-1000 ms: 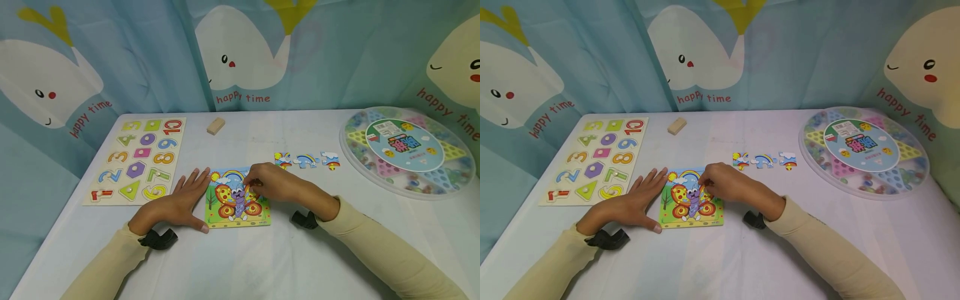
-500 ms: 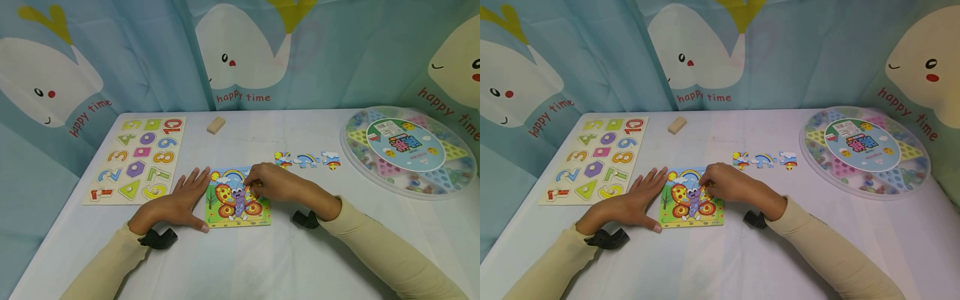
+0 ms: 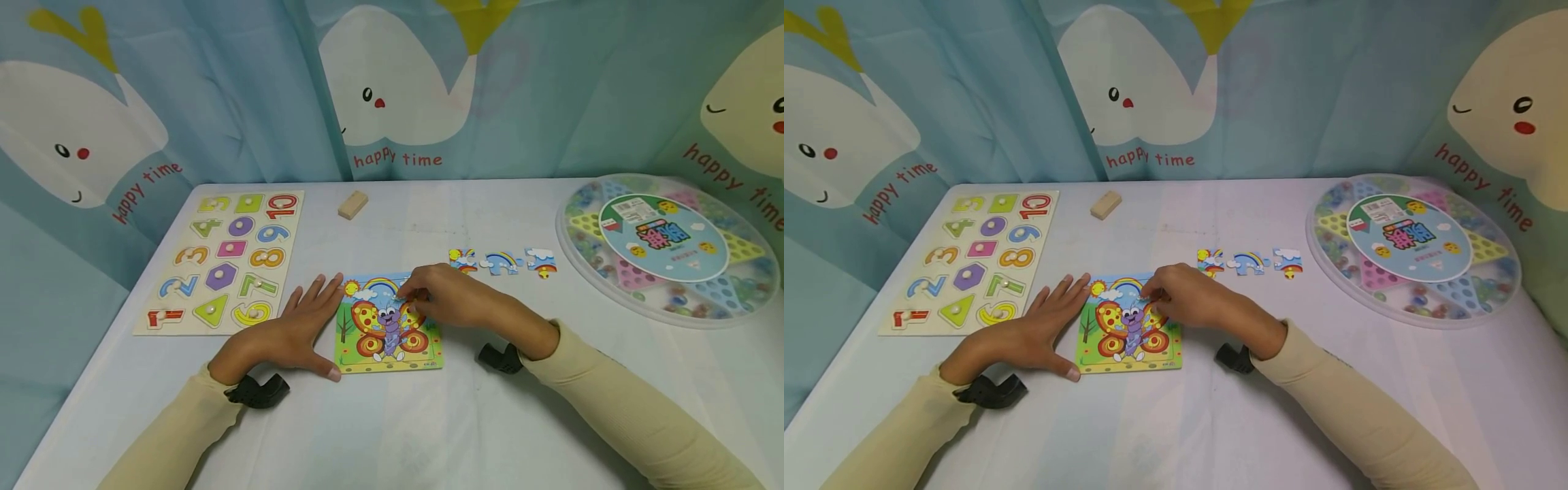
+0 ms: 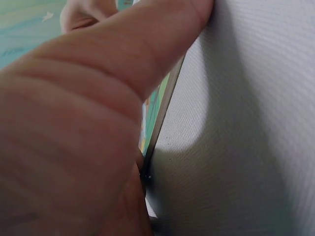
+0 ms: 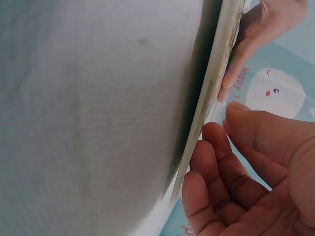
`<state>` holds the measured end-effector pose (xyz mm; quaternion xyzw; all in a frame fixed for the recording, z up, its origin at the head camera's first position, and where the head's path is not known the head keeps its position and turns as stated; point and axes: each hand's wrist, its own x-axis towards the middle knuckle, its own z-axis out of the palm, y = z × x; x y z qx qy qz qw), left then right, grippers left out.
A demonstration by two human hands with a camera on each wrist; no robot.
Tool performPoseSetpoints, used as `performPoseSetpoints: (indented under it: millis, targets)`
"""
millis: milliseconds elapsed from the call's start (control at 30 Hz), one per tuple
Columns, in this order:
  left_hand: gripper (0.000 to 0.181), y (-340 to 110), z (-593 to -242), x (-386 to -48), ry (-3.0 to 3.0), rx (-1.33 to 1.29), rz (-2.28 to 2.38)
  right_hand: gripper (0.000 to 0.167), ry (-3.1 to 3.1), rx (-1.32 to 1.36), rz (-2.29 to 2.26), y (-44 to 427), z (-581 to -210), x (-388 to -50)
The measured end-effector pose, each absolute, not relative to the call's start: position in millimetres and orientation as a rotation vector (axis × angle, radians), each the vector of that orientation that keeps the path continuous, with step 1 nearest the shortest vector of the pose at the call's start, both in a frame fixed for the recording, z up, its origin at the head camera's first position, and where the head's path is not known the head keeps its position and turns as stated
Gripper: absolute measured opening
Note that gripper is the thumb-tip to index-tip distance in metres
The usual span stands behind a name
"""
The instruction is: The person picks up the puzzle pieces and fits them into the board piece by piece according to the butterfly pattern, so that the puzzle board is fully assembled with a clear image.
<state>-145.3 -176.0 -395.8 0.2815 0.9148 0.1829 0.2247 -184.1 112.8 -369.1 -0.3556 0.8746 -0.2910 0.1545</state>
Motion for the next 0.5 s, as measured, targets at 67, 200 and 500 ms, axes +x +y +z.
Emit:
performPoseSetpoints:
  millis: [67,200,500]
  targets:
    - [0.132,-176.2,-395.8,-145.3,2.524,0.777,0.505,0.021,2.504,-0.992,-0.864,113.8,-369.7,-185.3]
    - [0.132,-176.2,-395.8,-145.2,2.526,0.772,0.508,0.021,2.515,-0.928,-0.925,115.8,-369.9,-188.0]
    - [0.131,-176.1,-395.0,-145.3,2.521,0.774,0.513,0.021,2.573,-0.878,-0.978,122.9,-368.2,-192.6]
